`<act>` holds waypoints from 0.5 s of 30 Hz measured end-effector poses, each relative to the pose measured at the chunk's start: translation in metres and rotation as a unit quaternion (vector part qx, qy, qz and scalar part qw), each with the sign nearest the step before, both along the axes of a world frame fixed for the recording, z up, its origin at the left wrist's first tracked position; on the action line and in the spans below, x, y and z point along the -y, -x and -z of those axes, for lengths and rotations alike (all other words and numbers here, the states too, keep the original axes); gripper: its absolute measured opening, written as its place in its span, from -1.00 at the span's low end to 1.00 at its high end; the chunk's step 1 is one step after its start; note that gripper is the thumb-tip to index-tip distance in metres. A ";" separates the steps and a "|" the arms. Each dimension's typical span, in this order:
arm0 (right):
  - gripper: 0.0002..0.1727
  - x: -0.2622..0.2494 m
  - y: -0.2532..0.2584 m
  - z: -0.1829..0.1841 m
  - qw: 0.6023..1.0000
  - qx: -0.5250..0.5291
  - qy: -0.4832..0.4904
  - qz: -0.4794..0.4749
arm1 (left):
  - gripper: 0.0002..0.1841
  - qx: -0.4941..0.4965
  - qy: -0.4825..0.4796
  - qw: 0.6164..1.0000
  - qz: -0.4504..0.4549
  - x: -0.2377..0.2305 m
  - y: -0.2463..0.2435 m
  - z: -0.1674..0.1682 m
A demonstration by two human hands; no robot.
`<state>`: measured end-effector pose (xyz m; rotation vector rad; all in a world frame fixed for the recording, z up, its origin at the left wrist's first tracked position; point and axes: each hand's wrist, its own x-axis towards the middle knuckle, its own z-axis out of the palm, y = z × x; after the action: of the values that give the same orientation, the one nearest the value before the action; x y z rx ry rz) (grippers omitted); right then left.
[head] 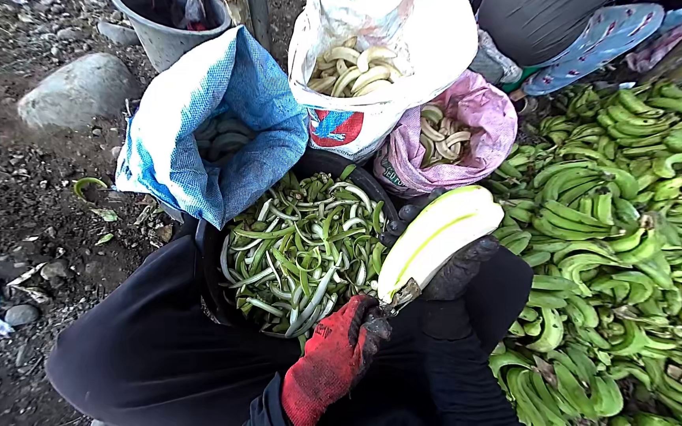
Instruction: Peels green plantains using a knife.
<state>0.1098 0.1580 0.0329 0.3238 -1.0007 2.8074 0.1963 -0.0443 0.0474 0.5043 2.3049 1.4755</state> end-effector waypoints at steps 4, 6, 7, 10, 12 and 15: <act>-0.10 0.005 0.001 -0.004 0.999 0.032 -0.007 0.020 | -0.55 -0.010 -0.003 1.000 0.005 0.001 0.001 0.000; -0.07 0.003 0.001 -0.002 1.000 0.023 -0.004 0.005 | -0.55 -0.001 0.000 1.000 0.003 0.001 0.001 0.001; -0.06 0.002 0.000 -0.001 1.000 0.014 0.002 -0.005 | -0.55 0.002 0.000 1.000 0.003 0.000 0.001 0.001; -0.05 0.002 -0.002 0.000 1.000 0.009 -0.006 0.000 | -0.55 0.005 0.004 1.000 0.003 -0.001 0.002 0.000; -0.07 0.005 -0.005 0.000 0.999 0.019 -0.025 0.015 | -0.52 0.017 0.003 1.000 -0.005 -0.003 0.003 0.002; -0.12 0.008 -0.008 0.000 0.999 0.024 -0.041 0.023 | -0.48 0.035 0.008 0.999 -0.015 -0.004 0.002 0.004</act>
<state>0.1174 0.1500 0.0331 0.2402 -1.1196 2.7501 0.1943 -0.0404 0.0437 0.4085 2.2786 1.4634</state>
